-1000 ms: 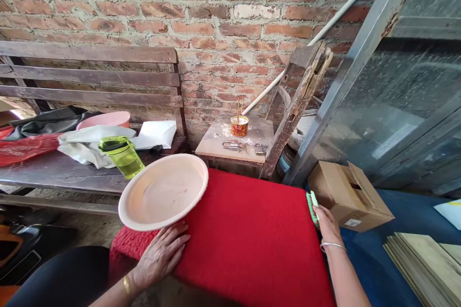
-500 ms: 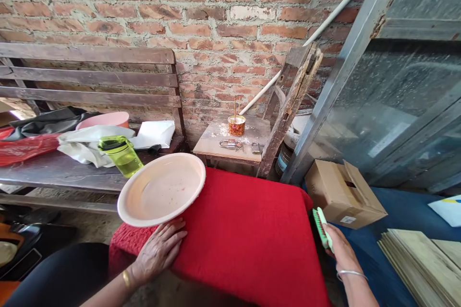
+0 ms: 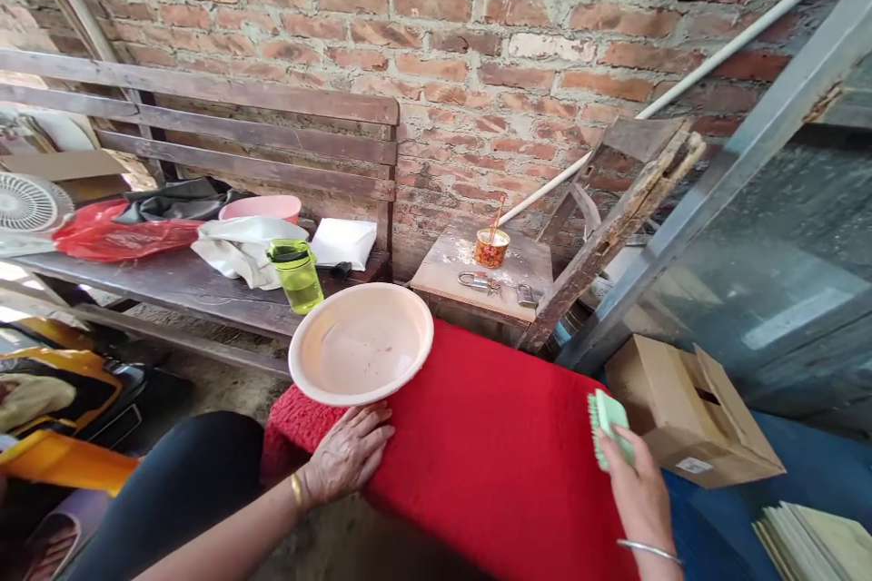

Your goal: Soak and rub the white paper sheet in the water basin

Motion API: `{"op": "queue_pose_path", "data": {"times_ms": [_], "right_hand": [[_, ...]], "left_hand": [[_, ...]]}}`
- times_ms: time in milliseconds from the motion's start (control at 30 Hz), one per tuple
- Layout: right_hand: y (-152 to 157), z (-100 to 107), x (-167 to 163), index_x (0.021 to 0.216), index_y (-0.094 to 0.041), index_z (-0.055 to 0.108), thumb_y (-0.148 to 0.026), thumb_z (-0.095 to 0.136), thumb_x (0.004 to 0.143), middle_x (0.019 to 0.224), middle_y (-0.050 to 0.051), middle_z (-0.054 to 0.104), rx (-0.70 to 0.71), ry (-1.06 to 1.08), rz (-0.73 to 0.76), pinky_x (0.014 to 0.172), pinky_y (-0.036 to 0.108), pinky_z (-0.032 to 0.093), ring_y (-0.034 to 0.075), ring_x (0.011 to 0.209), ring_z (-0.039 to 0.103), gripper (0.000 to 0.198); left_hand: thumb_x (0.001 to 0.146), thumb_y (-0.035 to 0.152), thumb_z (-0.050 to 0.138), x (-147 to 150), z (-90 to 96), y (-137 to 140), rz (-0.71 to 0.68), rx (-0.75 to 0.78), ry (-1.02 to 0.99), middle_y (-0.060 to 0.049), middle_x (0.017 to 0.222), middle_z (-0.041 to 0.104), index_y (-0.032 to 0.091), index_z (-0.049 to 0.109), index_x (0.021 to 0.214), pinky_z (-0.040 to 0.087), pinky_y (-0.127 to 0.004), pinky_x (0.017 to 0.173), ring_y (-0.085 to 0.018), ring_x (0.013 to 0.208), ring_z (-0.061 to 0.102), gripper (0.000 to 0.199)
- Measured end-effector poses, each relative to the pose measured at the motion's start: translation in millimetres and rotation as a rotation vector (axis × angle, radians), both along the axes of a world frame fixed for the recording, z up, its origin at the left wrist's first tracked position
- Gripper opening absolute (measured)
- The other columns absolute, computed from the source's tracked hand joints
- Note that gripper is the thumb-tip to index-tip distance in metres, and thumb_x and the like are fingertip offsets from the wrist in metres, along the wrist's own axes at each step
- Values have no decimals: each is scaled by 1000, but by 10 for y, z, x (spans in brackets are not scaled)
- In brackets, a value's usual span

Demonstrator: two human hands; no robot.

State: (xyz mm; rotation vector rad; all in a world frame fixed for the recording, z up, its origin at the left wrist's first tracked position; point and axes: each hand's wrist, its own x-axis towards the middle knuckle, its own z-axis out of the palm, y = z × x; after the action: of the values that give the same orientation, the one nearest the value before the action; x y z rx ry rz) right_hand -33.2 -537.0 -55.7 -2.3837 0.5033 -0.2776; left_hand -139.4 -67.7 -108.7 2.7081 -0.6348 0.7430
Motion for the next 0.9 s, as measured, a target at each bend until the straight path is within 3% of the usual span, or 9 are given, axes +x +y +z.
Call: {"op": "queue_pose_path", "data": {"times_ms": [100, 167, 267, 333, 467, 633, 733, 800, 900], "right_hand": [[921, 10, -59, 106, -21, 68, -69, 53, 73, 97, 12, 70, 94, 12, 209, 76, 40, 53, 29, 89, 67, 60], [1549, -39, -137, 108, -21, 69, -63, 53, 78, 95, 10, 67, 43, -15, 357, 78, 38, 52, 26, 89, 65, 53], [2243, -113, -259, 110, -24, 69, -51, 54, 86, 96, 8, 64, -164, -57, 558, 79, 35, 50, 24, 88, 63, 39], [2416, -138, -298, 111, -27, 69, -44, 57, 88, 98, 8, 63, -342, -90, 619, 82, 35, 49, 24, 90, 62, 31], [1936, -150, -241, 113, -28, 69, -42, 56, 88, 100, 8, 62, -459, -29, 498, 85, 36, 48, 23, 90, 62, 31], [370, -110, -243, 109, -23, 69, -62, 48, 78, 78, 11, 58, -299, 135, 80, 82, 47, 49, 35, 92, 63, 54], [-409, -77, -404, 92, -33, 68, -69, 49, 70, 64, 7, 48, -214, 181, -213, 74, 55, 46, 41, 86, 63, 47], [-603, -74, -506, 85, -40, 65, -75, 50, 67, 60, 5, 43, -168, 143, -336, 70, 56, 45, 43, 84, 62, 42], [-260, -100, -580, 89, -40, 64, -77, 47, 70, 63, 6, 49, -188, 9, -192, 73, 55, 48, 41, 87, 61, 44]], "left_hand": [[90, 21, 54, 7, -49, -4, -5, -15, 8, -4, 119, 67, 26, 65, 113, 38, -40, 107, -22, 115, 59, 26], [90, 21, 54, 13, -56, -7, -7, -19, 10, -5, 118, 67, 25, 65, 112, 38, -40, 106, -22, 114, 59, 25], [89, 21, 55, 18, -42, -14, -5, -29, 6, -5, 117, 67, 25, 65, 111, 37, -40, 106, -22, 113, 59, 24], [89, 21, 56, 20, -26, -20, -4, -35, -1, -5, 117, 67, 25, 64, 111, 37, -40, 106, -23, 112, 59, 24], [88, 20, 55, 27, 1, -33, -13, -42, -10, -5, 115, 67, 24, 65, 109, 37, -40, 105, -23, 111, 59, 24], [88, 20, 54, 37, 14, -40, -17, -42, -23, -5, 113, 67, 23, 65, 108, 37, -41, 106, -24, 112, 59, 23], [88, 19, 54, 38, 11, -37, -17, -43, -18, -6, 113, 67, 23, 65, 107, 38, -41, 105, -24, 111, 59, 23], [88, 18, 53, 38, 10, -33, -16, -44, -6, -6, 113, 67, 24, 66, 107, 39, -42, 105, -24, 110, 59, 23], [89, 18, 52, 35, 16, -26, -13, -38, 5, -6, 114, 67, 24, 66, 108, 39, -42, 105, -24, 111, 59, 24]]}}
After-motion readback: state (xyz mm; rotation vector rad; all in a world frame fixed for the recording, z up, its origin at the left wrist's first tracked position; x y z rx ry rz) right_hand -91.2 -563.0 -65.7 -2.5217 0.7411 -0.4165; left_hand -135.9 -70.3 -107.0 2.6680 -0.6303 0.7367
